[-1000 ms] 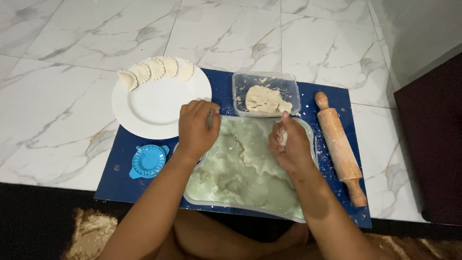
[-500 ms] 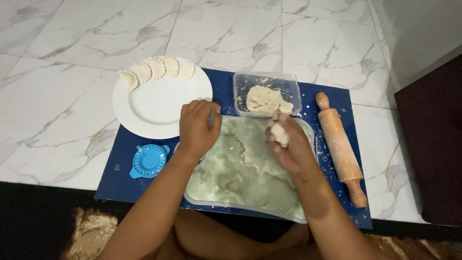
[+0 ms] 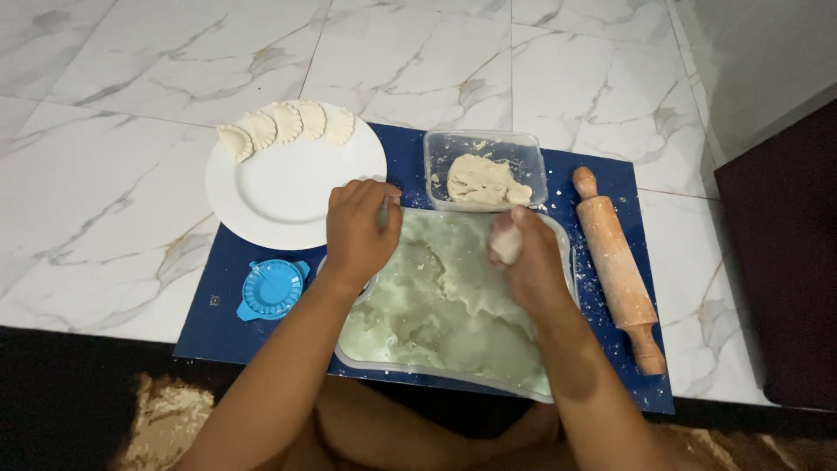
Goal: Preparing dumplings by rolling out dough and using a plastic mold to shape them
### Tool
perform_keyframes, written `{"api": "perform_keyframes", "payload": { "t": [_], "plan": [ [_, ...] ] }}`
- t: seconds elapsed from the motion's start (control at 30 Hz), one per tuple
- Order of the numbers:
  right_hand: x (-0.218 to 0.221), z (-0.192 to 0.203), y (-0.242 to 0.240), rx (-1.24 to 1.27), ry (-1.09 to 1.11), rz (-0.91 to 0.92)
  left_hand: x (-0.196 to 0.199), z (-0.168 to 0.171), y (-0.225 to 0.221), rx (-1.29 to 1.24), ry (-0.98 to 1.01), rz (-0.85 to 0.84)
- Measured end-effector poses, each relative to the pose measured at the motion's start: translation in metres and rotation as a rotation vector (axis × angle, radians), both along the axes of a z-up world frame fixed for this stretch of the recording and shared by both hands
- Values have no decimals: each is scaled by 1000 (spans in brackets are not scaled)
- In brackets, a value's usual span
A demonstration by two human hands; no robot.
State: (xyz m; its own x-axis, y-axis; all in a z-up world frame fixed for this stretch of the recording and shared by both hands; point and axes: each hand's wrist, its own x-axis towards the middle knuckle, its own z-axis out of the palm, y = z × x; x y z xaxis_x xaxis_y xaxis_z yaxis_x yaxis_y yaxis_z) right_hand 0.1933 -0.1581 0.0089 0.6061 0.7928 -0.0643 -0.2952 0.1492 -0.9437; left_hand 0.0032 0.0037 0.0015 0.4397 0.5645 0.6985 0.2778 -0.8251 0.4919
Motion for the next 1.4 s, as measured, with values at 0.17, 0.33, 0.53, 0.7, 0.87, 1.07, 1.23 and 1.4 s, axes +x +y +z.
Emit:
{"api": "perform_keyframes", "payload": {
  "t": [0.17, 0.33, 0.53, 0.7, 0.87, 1.07, 1.23, 1.4],
  "plan": [
    [-12, 31, -12, -299, -679, 198, -2, 4, -1, 11, -4, 7],
    [-25, 34, -14, -330, -1073, 105, -2, 0, 0, 2, -17, 4],
    [-29, 11, -15, -442, -1298, -28, -2, -3, 1, 39, -51, 40],
    [-50, 26, -12, -239, -1067, 98, -3, 6, -2, -39, 2, 40],
    [-62, 14, 0, -142, -1200, 135, -3, 3, -1, -27, -10, 61],
    [-83, 27, 14, -209, -1084, 236, -6, 8, -2, -41, -8, 73],
    [-67, 52, 14, -350, -754, 269, -7, 7, 0, -42, 4, 96],
    [0, 15, 21, 68, 427, 207, -4, 4, 1, -9, -38, 67]
  ]
}}
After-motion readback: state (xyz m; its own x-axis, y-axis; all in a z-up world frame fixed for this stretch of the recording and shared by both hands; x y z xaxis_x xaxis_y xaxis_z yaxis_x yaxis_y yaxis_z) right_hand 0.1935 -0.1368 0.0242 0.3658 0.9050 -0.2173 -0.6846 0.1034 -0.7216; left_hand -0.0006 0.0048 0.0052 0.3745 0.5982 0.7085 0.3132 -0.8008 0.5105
